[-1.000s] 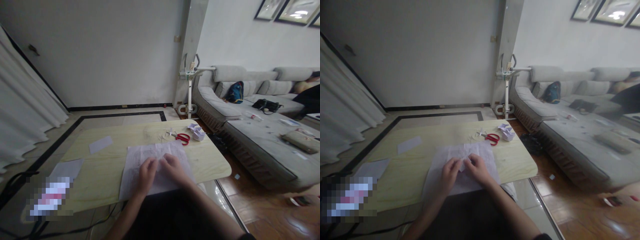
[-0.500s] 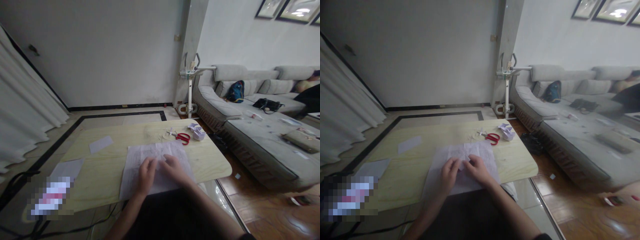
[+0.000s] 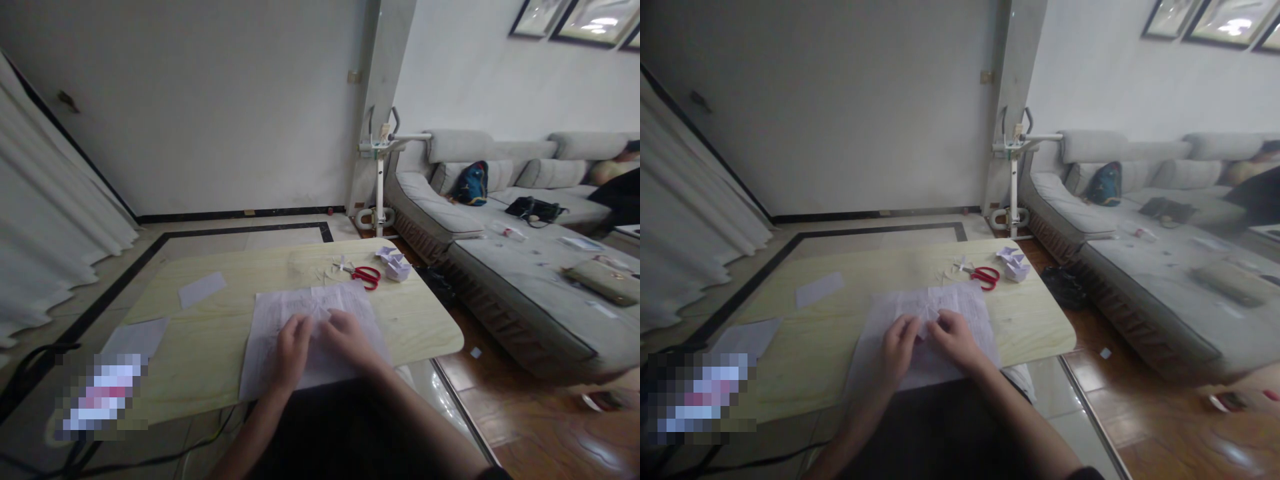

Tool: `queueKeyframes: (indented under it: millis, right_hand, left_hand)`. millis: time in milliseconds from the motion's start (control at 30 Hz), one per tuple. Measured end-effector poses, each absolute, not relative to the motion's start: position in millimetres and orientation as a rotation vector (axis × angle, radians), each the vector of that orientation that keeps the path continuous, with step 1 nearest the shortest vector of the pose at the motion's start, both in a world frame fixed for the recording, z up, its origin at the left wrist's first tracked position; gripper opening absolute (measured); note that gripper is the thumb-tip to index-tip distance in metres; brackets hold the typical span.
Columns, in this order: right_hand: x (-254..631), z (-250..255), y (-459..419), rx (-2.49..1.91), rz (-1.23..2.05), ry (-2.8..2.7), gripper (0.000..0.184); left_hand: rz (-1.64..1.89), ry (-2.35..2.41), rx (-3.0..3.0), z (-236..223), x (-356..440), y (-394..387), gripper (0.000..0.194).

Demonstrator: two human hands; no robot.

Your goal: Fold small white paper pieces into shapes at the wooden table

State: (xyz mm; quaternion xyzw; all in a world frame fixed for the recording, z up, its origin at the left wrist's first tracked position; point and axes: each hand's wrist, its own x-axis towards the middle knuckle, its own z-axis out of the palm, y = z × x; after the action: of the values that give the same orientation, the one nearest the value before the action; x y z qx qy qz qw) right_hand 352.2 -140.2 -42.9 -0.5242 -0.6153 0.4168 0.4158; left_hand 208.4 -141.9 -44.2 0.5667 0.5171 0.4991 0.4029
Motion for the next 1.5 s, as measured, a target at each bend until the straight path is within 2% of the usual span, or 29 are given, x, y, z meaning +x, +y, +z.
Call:
queueKeyframes:
  millis: [300,533,733,1033,1500]
  right_hand:
    - [351.5,-47.4,-138.1,-1.375,0.941,-1.526,0.027]
    - [351.2,-41.2,-140.0,-1.294,1.032,-1.508,0.022]
    - [351.3,-44.6,-139.0,-1.284,0.964,-1.531,0.026]
    - [351.7,-52.7,-137.7,-1.299,0.964,-1.447,0.023]
    - [352.3,-49.5,-136.7,-1.359,0.877,-1.464,0.031]
  left_hand:
    - [1.235,1.259,1.44,-44.5,207.9,-142.2,0.025]
    - [1.238,1.246,1.429,-40.5,209.0,-142.9,0.024]
    - [1.229,1.239,1.421,-41.1,208.4,-143.0,0.026]
    - [1.186,1.221,1.467,-40.5,207.3,-144.6,0.032]
    - [1.142,1.176,1.562,-44.5,205.5,-144.5,0.039]
